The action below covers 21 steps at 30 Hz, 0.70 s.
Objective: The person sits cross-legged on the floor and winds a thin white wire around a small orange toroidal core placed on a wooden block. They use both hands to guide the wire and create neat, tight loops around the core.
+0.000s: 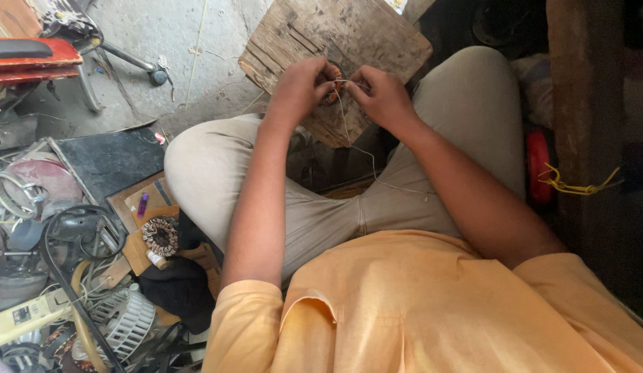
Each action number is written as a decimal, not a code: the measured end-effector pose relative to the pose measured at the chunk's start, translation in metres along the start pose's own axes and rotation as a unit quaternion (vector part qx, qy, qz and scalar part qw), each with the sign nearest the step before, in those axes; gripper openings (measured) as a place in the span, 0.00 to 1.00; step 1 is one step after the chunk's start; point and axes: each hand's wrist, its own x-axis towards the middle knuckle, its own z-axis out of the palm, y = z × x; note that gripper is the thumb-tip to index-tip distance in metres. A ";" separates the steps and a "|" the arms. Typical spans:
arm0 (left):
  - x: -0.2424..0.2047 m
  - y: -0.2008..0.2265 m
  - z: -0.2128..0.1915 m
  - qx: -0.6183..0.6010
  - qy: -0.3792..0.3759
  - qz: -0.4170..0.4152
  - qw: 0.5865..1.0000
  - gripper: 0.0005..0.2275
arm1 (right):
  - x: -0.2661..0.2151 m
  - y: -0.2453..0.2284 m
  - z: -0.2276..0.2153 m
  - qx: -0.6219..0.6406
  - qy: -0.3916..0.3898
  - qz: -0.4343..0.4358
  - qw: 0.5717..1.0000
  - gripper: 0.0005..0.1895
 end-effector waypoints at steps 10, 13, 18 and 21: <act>0.000 0.005 -0.007 0.016 -0.015 0.002 1.000 0.08 | 0.000 0.003 0.007 -0.006 -0.034 0.002 0.999 0.12; -0.001 0.005 -0.010 0.028 -0.008 0.031 0.999 0.09 | 0.000 0.001 0.005 -0.011 -0.042 0.024 0.999 0.12; 0.000 0.004 -0.011 0.040 -0.006 0.083 0.996 0.06 | 0.000 0.000 0.000 -0.001 0.008 0.008 1.000 0.11; -0.001 0.002 -0.011 0.038 -0.008 0.082 0.996 0.06 | 0.000 0.002 -0.001 0.013 0.023 -0.012 1.000 0.11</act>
